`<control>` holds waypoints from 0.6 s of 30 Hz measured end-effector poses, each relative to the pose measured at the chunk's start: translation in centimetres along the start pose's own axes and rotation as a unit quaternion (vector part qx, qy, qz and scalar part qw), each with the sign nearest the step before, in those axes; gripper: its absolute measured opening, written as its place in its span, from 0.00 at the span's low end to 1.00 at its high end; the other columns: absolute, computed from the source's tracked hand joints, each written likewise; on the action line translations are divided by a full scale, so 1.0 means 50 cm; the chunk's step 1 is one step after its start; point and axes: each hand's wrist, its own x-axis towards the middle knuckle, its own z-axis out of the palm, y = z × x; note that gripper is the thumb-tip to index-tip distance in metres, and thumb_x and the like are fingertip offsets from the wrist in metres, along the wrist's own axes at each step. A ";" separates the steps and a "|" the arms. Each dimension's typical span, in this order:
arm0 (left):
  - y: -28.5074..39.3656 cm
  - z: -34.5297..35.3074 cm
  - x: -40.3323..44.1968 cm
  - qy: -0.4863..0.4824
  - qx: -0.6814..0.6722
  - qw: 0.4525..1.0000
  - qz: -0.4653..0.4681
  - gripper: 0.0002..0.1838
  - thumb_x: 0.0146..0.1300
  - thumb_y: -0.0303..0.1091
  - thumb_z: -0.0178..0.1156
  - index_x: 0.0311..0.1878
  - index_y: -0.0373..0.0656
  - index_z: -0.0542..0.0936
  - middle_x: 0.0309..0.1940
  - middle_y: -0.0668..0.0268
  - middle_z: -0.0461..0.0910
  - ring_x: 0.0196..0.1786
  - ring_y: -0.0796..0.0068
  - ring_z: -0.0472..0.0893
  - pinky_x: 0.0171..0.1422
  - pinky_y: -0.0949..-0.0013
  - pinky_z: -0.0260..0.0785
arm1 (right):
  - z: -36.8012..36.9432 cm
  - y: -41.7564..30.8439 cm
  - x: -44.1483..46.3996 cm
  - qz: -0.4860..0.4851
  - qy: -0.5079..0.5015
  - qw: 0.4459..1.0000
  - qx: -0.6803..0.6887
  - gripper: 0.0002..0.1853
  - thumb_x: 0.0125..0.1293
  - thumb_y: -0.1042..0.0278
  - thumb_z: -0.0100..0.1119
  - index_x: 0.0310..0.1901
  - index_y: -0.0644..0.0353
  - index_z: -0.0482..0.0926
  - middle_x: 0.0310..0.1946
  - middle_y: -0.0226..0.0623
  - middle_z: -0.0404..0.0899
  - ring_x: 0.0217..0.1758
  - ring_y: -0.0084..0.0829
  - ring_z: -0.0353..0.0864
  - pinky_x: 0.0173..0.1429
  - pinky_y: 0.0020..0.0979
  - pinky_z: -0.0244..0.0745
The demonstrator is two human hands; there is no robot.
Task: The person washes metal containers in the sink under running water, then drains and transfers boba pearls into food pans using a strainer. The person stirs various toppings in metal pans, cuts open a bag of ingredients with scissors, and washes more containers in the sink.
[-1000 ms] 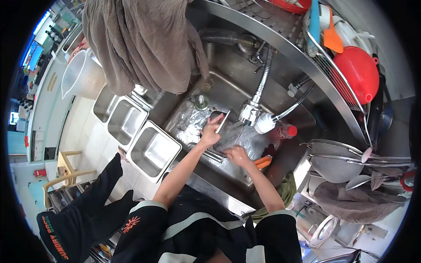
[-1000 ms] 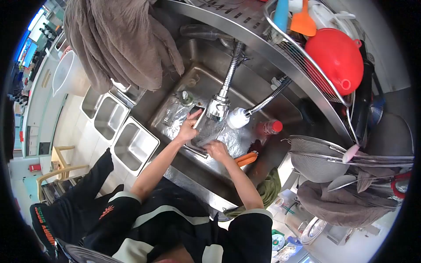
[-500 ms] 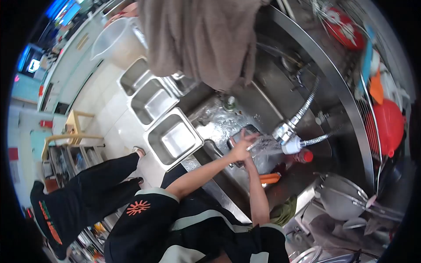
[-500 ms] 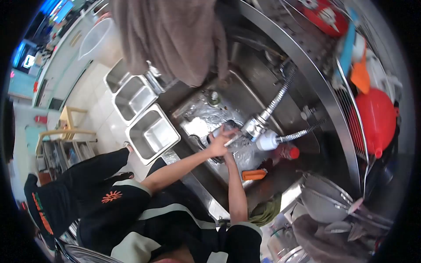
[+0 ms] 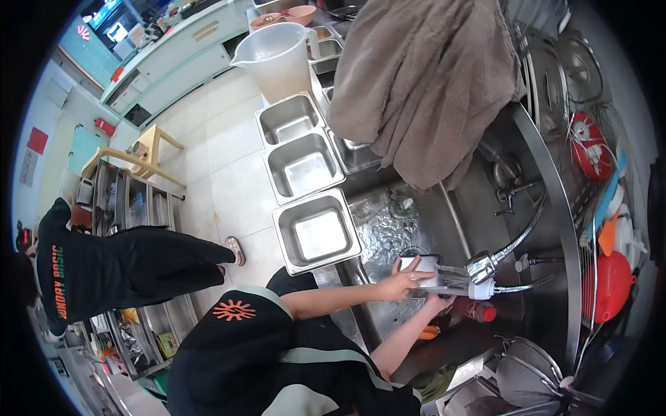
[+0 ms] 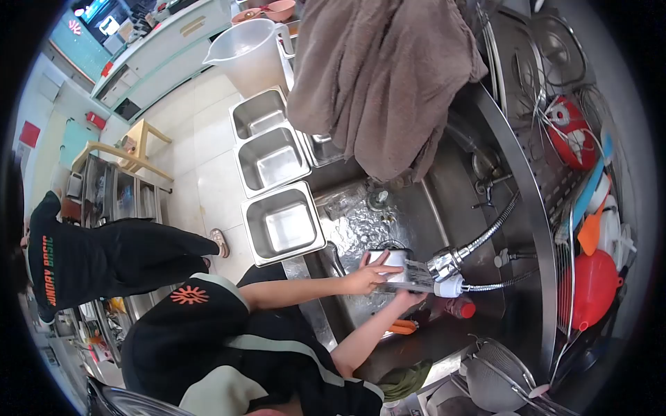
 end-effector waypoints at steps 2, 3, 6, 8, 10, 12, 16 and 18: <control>-0.011 -0.013 0.009 0.009 0.080 0.995 0.055 0.05 0.40 0.20 0.51 0.21 0.42 0.73 0.62 0.78 0.53 0.67 0.56 0.35 0.56 0.30 0.21 | -0.031 -0.035 0.034 0.014 -0.026 0.989 -0.143 0.31 0.52 0.47 0.50 0.54 0.58 0.62 0.56 0.39 0.60 0.58 0.38 0.58 0.58 0.44 0.55; -0.015 -0.019 0.014 0.012 0.118 0.990 0.082 0.04 0.42 0.22 0.51 0.22 0.43 0.74 0.62 0.78 0.53 0.67 0.56 0.35 0.57 0.30 0.22 | -0.031 -0.049 0.006 0.055 0.003 0.986 -0.160 0.31 0.51 0.48 0.51 0.54 0.58 0.63 0.55 0.39 0.61 0.58 0.37 0.58 0.58 0.43 0.56; -0.024 -0.066 0.052 0.138 0.381 0.879 0.250 0.03 0.46 0.38 0.50 0.21 0.55 0.73 0.62 0.82 0.52 0.66 0.53 0.41 0.56 0.28 0.24 | -0.064 -0.102 -0.074 0.097 0.020 0.931 -0.352 0.31 0.50 0.51 0.56 0.54 0.59 0.63 0.54 0.40 0.61 0.56 0.36 0.60 0.57 0.39 0.57; -0.030 -0.105 0.074 0.224 0.439 0.822 0.286 0.04 0.44 0.41 0.52 0.19 0.58 0.72 0.61 0.83 0.54 0.66 0.53 0.45 0.57 0.30 0.21 | -0.162 -0.173 -0.003 0.009 -0.060 0.775 -0.628 0.33 0.49 0.51 0.57 0.55 0.59 0.62 0.54 0.43 0.60 0.56 0.37 0.60 0.57 0.39 0.57; -0.016 -0.143 0.079 0.263 0.466 0.795 0.285 0.06 0.44 0.42 0.53 0.15 0.58 0.71 0.59 0.84 0.58 0.65 0.53 0.48 0.58 0.33 0.17 | -0.108 -0.136 -0.098 0.010 -0.102 0.700 -0.706 0.36 0.50 0.43 0.52 0.57 0.57 0.59 0.55 0.43 0.59 0.61 0.38 0.53 0.60 0.46 0.45; -0.005 -0.160 0.070 0.287 0.462 0.781 0.306 0.07 0.43 0.42 0.53 0.13 0.58 0.69 0.58 0.85 0.60 0.65 0.54 0.49 0.59 0.36 0.17 | -0.065 -0.073 -0.137 0.061 -0.172 0.700 -0.691 0.38 0.51 0.39 0.48 0.58 0.57 0.57 0.56 0.42 0.58 0.62 0.38 0.50 0.61 0.50 0.41; 0.011 -0.158 0.025 0.319 0.426 0.778 0.333 0.10 0.43 0.42 0.53 0.12 0.55 0.65 0.56 0.85 0.64 0.65 0.61 0.50 0.61 0.40 0.20 | 0.012 0.071 -0.182 0.151 -0.317 0.861 -0.368 0.34 0.51 0.42 0.47 0.55 0.57 0.60 0.54 0.40 0.61 0.59 0.37 0.56 0.60 0.47 0.47; 0.005 -0.131 -0.005 0.312 0.424 0.801 0.286 0.10 0.41 0.39 0.54 0.14 0.55 0.63 0.56 0.84 0.63 0.65 0.61 0.51 0.60 0.41 0.23 | 0.079 0.133 -0.255 0.128 -0.294 0.905 -0.279 0.29 0.46 0.53 0.49 0.50 0.62 0.66 0.47 0.42 0.67 0.52 0.37 0.65 0.57 0.39 0.56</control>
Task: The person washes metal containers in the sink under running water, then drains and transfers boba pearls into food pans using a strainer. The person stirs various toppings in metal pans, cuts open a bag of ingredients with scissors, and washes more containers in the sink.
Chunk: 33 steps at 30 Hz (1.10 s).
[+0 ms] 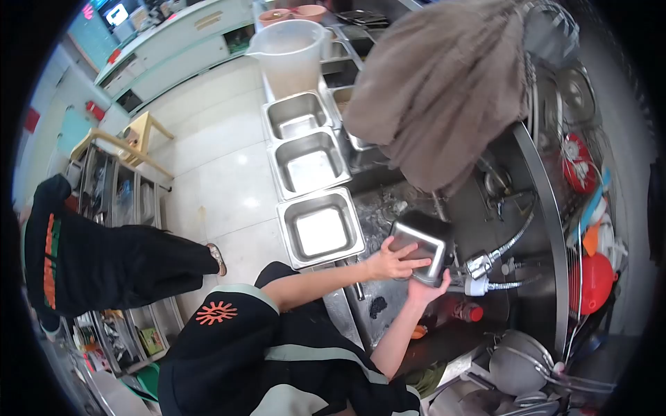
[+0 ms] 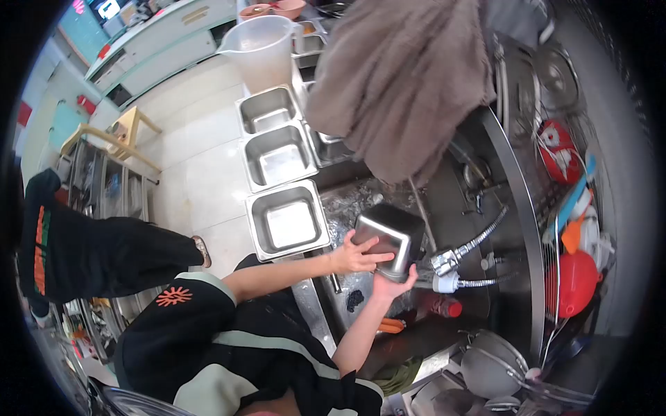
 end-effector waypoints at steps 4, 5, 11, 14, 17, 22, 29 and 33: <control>0.020 -0.033 -0.019 -0.085 -0.073 0.990 -0.091 0.06 0.42 0.36 0.55 0.20 0.54 0.67 0.60 0.81 0.57 0.66 0.65 0.47 0.59 0.39 0.29 | -0.014 -0.008 0.030 0.040 0.016 0.998 -0.039 0.28 0.39 0.62 0.51 0.45 0.70 0.68 0.43 0.45 0.69 0.48 0.40 0.68 0.53 0.38 0.63; 0.014 -0.059 -0.011 -0.106 -0.089 0.987 -0.077 0.04 0.43 0.36 0.56 0.22 0.53 0.70 0.61 0.80 0.55 0.67 0.66 0.46 0.60 0.38 0.30 | -0.008 -0.012 0.016 0.026 0.004 0.999 -0.048 0.28 0.39 0.63 0.50 0.44 0.71 0.67 0.43 0.47 0.70 0.47 0.40 0.69 0.53 0.38 0.63; -0.076 -0.204 0.030 -0.138 -0.258 0.949 -0.121 0.08 0.49 0.33 0.52 0.34 0.49 0.73 0.58 0.74 0.60 0.67 0.66 0.46 0.62 0.41 0.31 | -0.044 -0.058 0.066 -0.036 0.024 0.950 -0.310 0.22 0.46 0.67 0.53 0.44 0.68 0.68 0.39 0.41 0.70 0.43 0.35 0.70 0.48 0.36 0.64; -0.220 -0.281 0.039 -0.031 -0.177 0.965 -0.191 0.10 0.47 0.29 0.51 0.35 0.49 0.72 0.54 0.70 0.65 0.64 0.66 0.54 0.58 0.46 0.46 | 0.040 -0.021 0.043 -0.100 0.003 0.854 -0.510 0.14 0.47 0.66 0.57 0.35 0.64 0.71 0.32 0.34 0.70 0.36 0.29 0.70 0.42 0.31 0.64; -0.425 -0.372 0.057 0.070 -0.049 0.959 -0.271 0.12 0.42 0.25 0.52 0.33 0.48 0.72 0.46 0.69 0.72 0.57 0.62 0.64 0.54 0.54 0.56 | 0.049 -0.030 0.011 -0.133 0.062 0.859 -0.491 0.14 0.48 0.65 0.59 0.34 0.64 0.71 0.34 0.35 0.70 0.39 0.30 0.69 0.44 0.33 0.64; -0.795 -0.461 0.069 0.081 0.292 0.908 -0.291 0.20 0.40 0.31 0.57 0.42 0.50 0.70 0.53 0.67 0.63 0.61 0.56 0.55 0.57 0.38 0.44 | 0.092 -0.004 -0.038 -0.126 0.111 0.845 -0.508 0.27 0.48 0.65 0.58 0.50 0.68 0.65 0.43 0.40 0.68 0.46 0.38 0.66 0.51 0.40 0.60; -1.081 -0.473 0.017 -0.217 0.214 0.936 -0.176 0.18 0.40 0.38 0.61 0.38 0.55 0.72 0.33 0.73 0.73 0.44 0.72 0.72 0.55 0.39 0.47 | 0.209 0.067 -0.114 -0.063 0.062 0.596 -0.798 0.11 0.47 0.77 0.50 0.34 0.72 0.71 0.24 0.33 0.71 0.24 0.23 0.65 0.30 0.24 0.62; -1.147 -0.494 -0.018 -0.160 0.169 0.962 -0.141 0.15 0.41 0.38 0.60 0.37 0.61 0.73 0.29 0.76 0.73 0.39 0.75 0.74 0.51 0.42 0.52 | 0.272 0.104 -0.184 -0.058 0.105 0.540 -0.833 0.09 0.48 0.73 0.51 0.31 0.69 0.73 0.18 0.28 0.70 0.21 0.19 0.62 0.26 0.22 0.57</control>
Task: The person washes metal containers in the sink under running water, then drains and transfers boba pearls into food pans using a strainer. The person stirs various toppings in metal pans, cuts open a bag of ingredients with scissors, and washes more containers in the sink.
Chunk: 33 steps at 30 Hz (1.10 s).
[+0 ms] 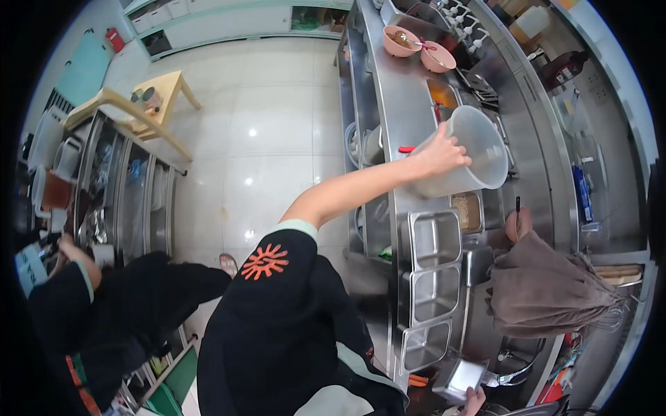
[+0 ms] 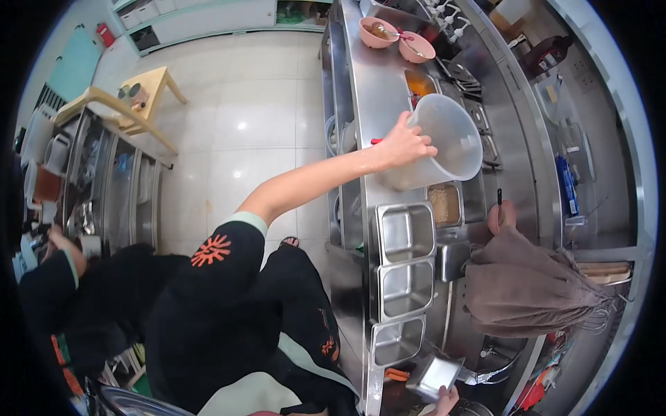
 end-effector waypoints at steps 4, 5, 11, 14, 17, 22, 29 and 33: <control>-0.094 0.028 0.015 0.021 -0.019 0.999 -0.035 0.15 0.42 0.38 0.59 0.37 0.64 0.74 0.30 0.76 0.74 0.39 0.74 0.74 0.49 0.43 0.53 | -0.033 -0.099 -0.063 0.029 0.014 0.996 -0.084 0.12 0.50 0.67 0.51 0.33 0.66 0.73 0.19 0.30 0.71 0.22 0.21 0.65 0.27 0.25 0.61; -0.124 0.035 0.021 0.016 -0.023 0.999 -0.040 0.16 0.42 0.39 0.59 0.39 0.64 0.74 0.30 0.75 0.74 0.39 0.74 0.74 0.49 0.42 0.53 | -0.043 -0.125 -0.077 0.031 0.017 0.994 -0.102 0.12 0.51 0.65 0.51 0.34 0.66 0.73 0.19 0.31 0.71 0.23 0.21 0.65 0.27 0.25 0.62; -0.301 0.091 0.077 0.031 0.091 0.991 -0.093 0.13 0.53 0.33 0.48 0.41 0.63 0.72 0.33 0.76 0.73 0.41 0.74 0.73 0.50 0.40 0.52 | -0.073 -0.329 -0.128 -0.015 0.038 0.982 -0.185 0.17 0.54 0.56 0.50 0.37 0.62 0.73 0.21 0.33 0.73 0.24 0.25 0.69 0.28 0.29 0.67; -0.383 0.095 0.110 -0.022 0.114 0.982 -0.152 0.21 0.51 0.29 0.49 0.49 0.63 0.67 0.44 0.73 0.69 0.49 0.71 0.68 0.52 0.40 0.49 | -0.035 -0.454 -0.134 -0.104 0.044 0.975 -0.189 0.20 0.55 0.51 0.50 0.39 0.60 0.73 0.22 0.35 0.74 0.25 0.27 0.71 0.29 0.30 0.70; -0.451 0.188 0.149 0.051 0.137 0.971 -0.189 0.23 0.53 0.31 0.47 0.53 0.67 0.64 0.50 0.73 0.64 0.54 0.67 0.64 0.56 0.34 0.42 | 0.098 -0.640 -0.103 -0.230 0.040 0.958 -0.164 0.08 0.49 0.72 0.53 0.31 0.67 0.71 0.17 0.25 0.65 0.20 0.14 0.57 0.23 0.19 0.52; -0.400 0.132 0.073 0.244 0.024 0.935 -0.256 0.31 0.44 0.26 0.54 0.56 0.59 0.62 0.55 0.63 0.56 0.57 0.60 0.57 0.56 0.43 0.45 | 0.306 -0.778 0.059 -0.320 0.021 0.947 -0.022 0.06 0.46 0.81 0.53 0.29 0.69 0.72 0.18 0.29 0.69 0.25 0.15 0.64 0.30 0.18 0.60; -0.082 0.281 -0.280 0.177 -0.419 0.707 -0.542 0.27 0.46 0.23 0.52 0.53 0.36 0.59 0.52 0.49 0.57 0.54 0.51 0.61 0.58 0.60 0.55 | 0.665 -0.858 0.313 -0.395 0.050 0.906 -0.144 0.06 0.46 0.71 0.60 0.24 0.61 0.73 0.13 0.31 0.68 0.15 0.29 0.63 0.37 0.28 0.64; 0.130 0.333 -0.528 -0.052 -0.471 0.621 -0.625 0.22 0.46 0.31 0.52 0.49 0.43 0.65 0.49 0.54 0.62 0.52 0.52 0.65 0.53 0.59 0.61 | 0.786 -0.835 0.355 -0.432 0.099 0.852 -0.279 0.07 0.47 0.66 0.59 0.22 0.59 0.73 0.10 0.29 0.67 0.14 0.30 0.65 0.51 0.36 0.60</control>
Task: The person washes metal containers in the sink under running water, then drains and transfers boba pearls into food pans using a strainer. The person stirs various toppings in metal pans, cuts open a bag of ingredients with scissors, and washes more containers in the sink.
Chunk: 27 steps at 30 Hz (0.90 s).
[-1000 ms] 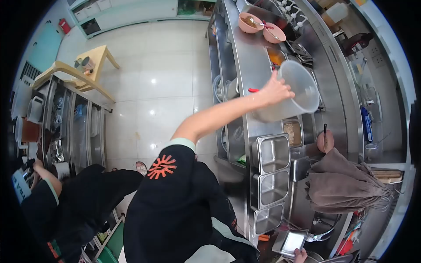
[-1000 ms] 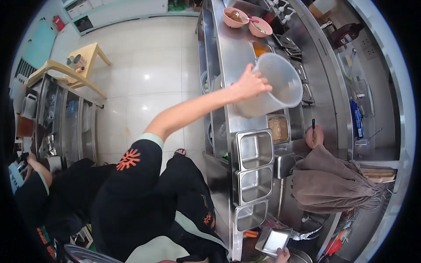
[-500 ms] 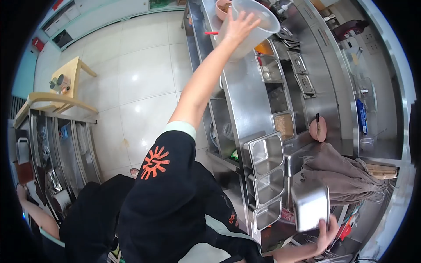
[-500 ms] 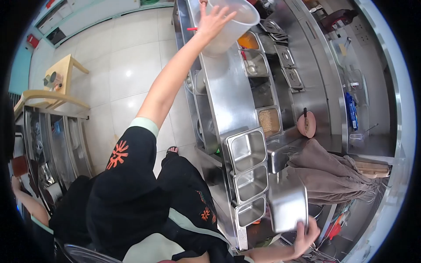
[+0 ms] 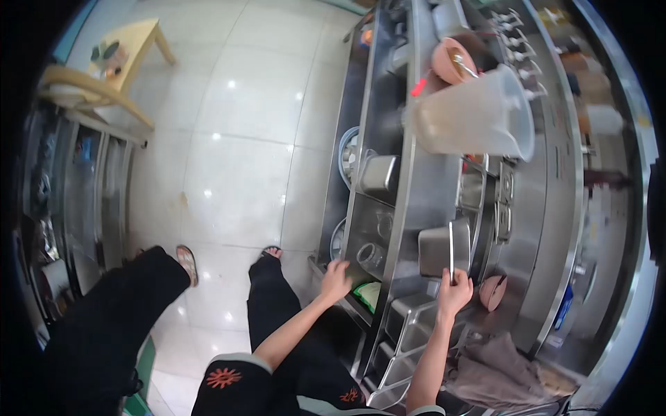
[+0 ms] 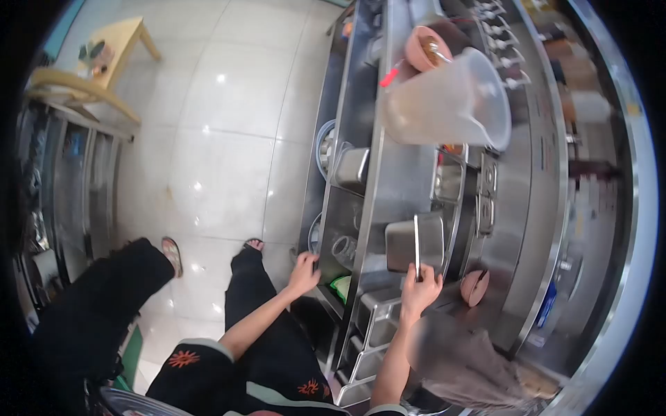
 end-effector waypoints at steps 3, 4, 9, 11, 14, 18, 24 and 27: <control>-0.168 -0.059 -0.097 -0.180 0.111 0.953 -0.216 0.19 0.47 0.36 0.52 0.46 0.47 0.71 0.49 0.58 0.65 0.50 0.54 0.68 0.49 0.54 0.64 | 0.044 -0.017 -0.004 0.061 -0.116 0.988 -0.077 0.09 0.46 0.67 0.60 0.27 0.61 0.73 0.18 0.34 0.72 0.23 0.33 0.71 0.53 0.38 0.58; -0.206 -0.082 -0.123 -0.135 0.120 0.941 -0.287 0.17 0.45 0.35 0.52 0.42 0.47 0.74 0.46 0.57 0.69 0.48 0.56 0.71 0.51 0.60 0.64 | 0.050 -0.023 -0.005 0.098 -0.170 0.975 -0.108 0.10 0.46 0.67 0.60 0.30 0.61 0.74 0.22 0.36 0.75 0.27 0.34 0.73 0.54 0.39 0.58; -0.445 -0.162 -0.268 0.141 0.091 0.931 -0.323 0.12 0.45 0.28 0.49 0.35 0.40 0.75 0.36 0.55 0.74 0.40 0.56 0.73 0.47 0.63 0.64 | 0.066 -0.092 -0.012 -0.105 0.004 0.994 0.013 0.30 0.42 0.70 0.62 0.50 0.66 0.65 0.51 0.47 0.64 0.54 0.42 0.63 0.57 0.40 0.55; -0.530 -0.164 -0.345 0.161 0.068 0.918 -0.357 0.11 0.46 0.24 0.47 0.36 0.38 0.73 0.34 0.56 0.74 0.39 0.59 0.73 0.46 0.65 0.65 | 0.069 -0.164 -0.030 -0.197 -0.036 0.980 -0.016 0.25 0.41 0.74 0.60 0.45 0.66 0.68 0.45 0.46 0.70 0.49 0.43 0.68 0.55 0.40 0.59; -0.625 -0.129 -0.463 0.151 -0.058 0.874 -0.458 0.08 0.50 0.24 0.48 0.35 0.37 0.73 0.31 0.59 0.75 0.36 0.67 0.75 0.42 0.69 0.67 | 0.100 -0.211 -0.095 -0.272 -0.197 0.938 0.082 0.20 0.40 0.77 0.60 0.40 0.65 0.71 0.39 0.44 0.73 0.43 0.40 0.73 0.50 0.39 0.65; -0.701 -0.074 -0.573 0.146 -0.113 0.845 -0.501 0.07 0.54 0.27 0.48 0.35 0.38 0.73 0.30 0.61 0.76 0.36 0.72 0.75 0.42 0.70 0.67 | 0.154 -0.237 -0.179 -0.308 -0.342 0.875 0.150 0.15 0.39 0.78 0.61 0.34 0.61 0.75 0.36 0.40 0.75 0.39 0.36 0.76 0.46 0.37 0.70; -0.543 -0.170 -0.371 0.138 -0.107 0.864 -0.472 0.08 0.54 0.29 0.48 0.37 0.39 0.73 0.34 0.63 0.75 0.40 0.72 0.73 0.47 0.73 0.63 | 0.070 -0.224 -0.157 -0.264 -0.270 0.909 0.176 0.11 0.41 0.79 0.58 0.31 0.65 0.74 0.29 0.41 0.77 0.36 0.38 0.77 0.44 0.39 0.70; -0.523 -0.208 -0.283 0.157 -0.113 0.907 -0.373 0.09 0.54 0.28 0.47 0.37 0.39 0.73 0.35 0.64 0.74 0.40 0.73 0.72 0.47 0.73 0.62 | -0.022 -0.176 -0.155 -0.207 -0.217 0.931 0.209 0.11 0.41 0.80 0.57 0.32 0.65 0.75 0.23 0.36 0.77 0.32 0.34 0.78 0.46 0.39 0.70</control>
